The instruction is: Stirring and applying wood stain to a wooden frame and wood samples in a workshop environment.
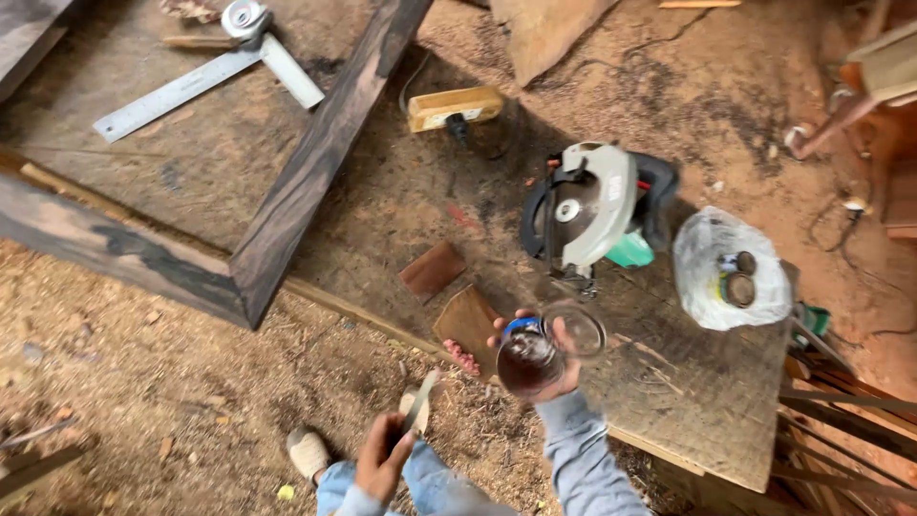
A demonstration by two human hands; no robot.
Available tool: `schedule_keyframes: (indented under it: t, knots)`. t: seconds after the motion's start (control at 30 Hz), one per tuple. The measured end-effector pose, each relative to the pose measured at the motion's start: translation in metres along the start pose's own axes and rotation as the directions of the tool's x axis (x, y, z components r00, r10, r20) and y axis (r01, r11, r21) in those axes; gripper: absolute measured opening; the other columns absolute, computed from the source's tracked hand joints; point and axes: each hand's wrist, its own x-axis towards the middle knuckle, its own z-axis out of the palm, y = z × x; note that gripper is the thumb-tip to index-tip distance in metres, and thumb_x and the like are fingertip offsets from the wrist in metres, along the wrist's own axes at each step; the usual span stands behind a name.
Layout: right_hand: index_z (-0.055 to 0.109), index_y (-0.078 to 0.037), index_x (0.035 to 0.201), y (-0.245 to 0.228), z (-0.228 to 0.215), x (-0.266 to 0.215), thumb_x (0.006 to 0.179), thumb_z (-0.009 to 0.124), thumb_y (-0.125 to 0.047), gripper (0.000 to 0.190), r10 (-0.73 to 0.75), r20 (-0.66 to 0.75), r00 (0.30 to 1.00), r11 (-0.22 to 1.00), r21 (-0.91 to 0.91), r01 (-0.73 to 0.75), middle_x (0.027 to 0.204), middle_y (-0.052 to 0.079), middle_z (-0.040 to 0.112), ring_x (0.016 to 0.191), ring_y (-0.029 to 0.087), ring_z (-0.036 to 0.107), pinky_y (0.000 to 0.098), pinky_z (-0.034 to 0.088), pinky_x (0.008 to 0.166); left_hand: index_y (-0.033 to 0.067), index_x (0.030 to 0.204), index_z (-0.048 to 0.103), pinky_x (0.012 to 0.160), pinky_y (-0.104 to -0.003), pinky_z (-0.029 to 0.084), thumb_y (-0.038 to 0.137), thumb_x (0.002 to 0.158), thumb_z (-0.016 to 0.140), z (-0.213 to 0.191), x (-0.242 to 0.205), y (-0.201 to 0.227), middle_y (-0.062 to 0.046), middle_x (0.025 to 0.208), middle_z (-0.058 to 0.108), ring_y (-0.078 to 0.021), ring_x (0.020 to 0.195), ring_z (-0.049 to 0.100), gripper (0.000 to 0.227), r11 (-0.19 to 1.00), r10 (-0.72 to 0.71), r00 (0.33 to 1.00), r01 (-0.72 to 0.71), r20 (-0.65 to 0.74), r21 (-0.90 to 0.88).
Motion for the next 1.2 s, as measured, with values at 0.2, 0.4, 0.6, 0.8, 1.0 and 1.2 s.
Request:
schedule_keyframes:
  t: [0.2,0.4,0.6,0.8,1.0,1.2]
  knots:
    - [0.055,-0.007,0.136,0.016,0.039,-0.018,0.098,0.055,-0.046,0.054,-0.117,0.083,0.99,0.993,0.001,0.117,0.135,0.029,0.057,0.122,0.048,0.062,0.0569,0.06,0.091,0.0054,0.123,0.07,0.069,-0.031,0.055,0.011,0.094,0.061,-0.008,-0.038,0.099,-0.006,0.091,0.072,-0.0156,0.074,0.068,0.03,0.928,0.131,0.976,-0.182,0.174,0.324]
    - [0.05,-0.001,0.141,0.033,0.082,-0.035,0.099,0.051,-0.053,0.067,-0.207,0.015,0.978,0.977,-0.047,0.208,0.13,0.029,0.061,0.111,0.047,0.066,0.047,0.062,0.073,0.0081,0.116,0.068,0.071,-0.035,0.059,0.019,0.092,0.065,-0.014,-0.042,0.191,-0.009,0.086,0.072,-0.0213,0.079,0.072,0.027,0.135,0.601,0.637,-0.677,0.483,0.724]
    - [0.05,0.0,0.138,0.056,0.104,-0.046,0.108,0.046,-0.056,0.063,-0.3,0.093,0.95,0.891,-0.327,0.313,0.116,0.025,0.068,0.103,0.045,0.068,0.0502,0.061,0.086,0.0153,0.128,0.07,0.053,-0.039,0.057,0.03,0.096,0.061,0.034,-0.086,0.332,-0.005,0.094,0.078,-0.0185,0.067,0.07,0.036,-0.324,0.435,0.555,-0.638,0.709,0.698]
    - [0.053,0.001,0.132,0.085,0.123,-0.054,0.102,0.047,-0.056,0.065,-0.541,-0.113,0.833,0.798,-0.382,0.466,0.117,0.023,0.069,0.105,0.038,0.067,0.051,0.056,0.091,-0.0023,0.106,0.069,0.03,-0.038,0.05,0.017,0.087,0.064,0.126,-0.11,0.326,-0.017,0.064,0.065,-0.0193,0.043,0.063,0.028,-0.704,0.451,0.292,-0.465,0.843,0.537]
    - [0.052,-0.005,0.132,0.106,0.141,-0.045,0.099,0.048,-0.051,0.058,-0.663,0.086,0.743,0.699,-0.285,0.656,0.123,0.021,0.063,0.113,0.036,0.063,0.0527,0.051,0.105,-0.0135,0.104,0.067,0.02,-0.048,0.042,0.019,0.075,0.061,0.166,-0.127,0.338,-0.028,0.062,0.064,-0.0324,0.04,0.063,0.045,-0.715,0.365,0.482,-0.402,0.796,0.571]
    - [0.052,0.0,0.131,0.103,0.126,-0.045,0.105,0.045,-0.052,0.059,-0.676,-0.007,0.737,0.673,-0.412,0.614,0.125,0.022,0.062,0.111,0.034,0.062,0.0477,0.051,0.098,-0.0168,0.101,0.069,0.029,-0.044,0.038,0.014,0.081,0.061,0.141,-0.1,0.296,-0.02,0.064,0.059,-0.0267,0.044,0.057,0.038,-0.627,0.411,0.287,-0.6,0.865,0.497]
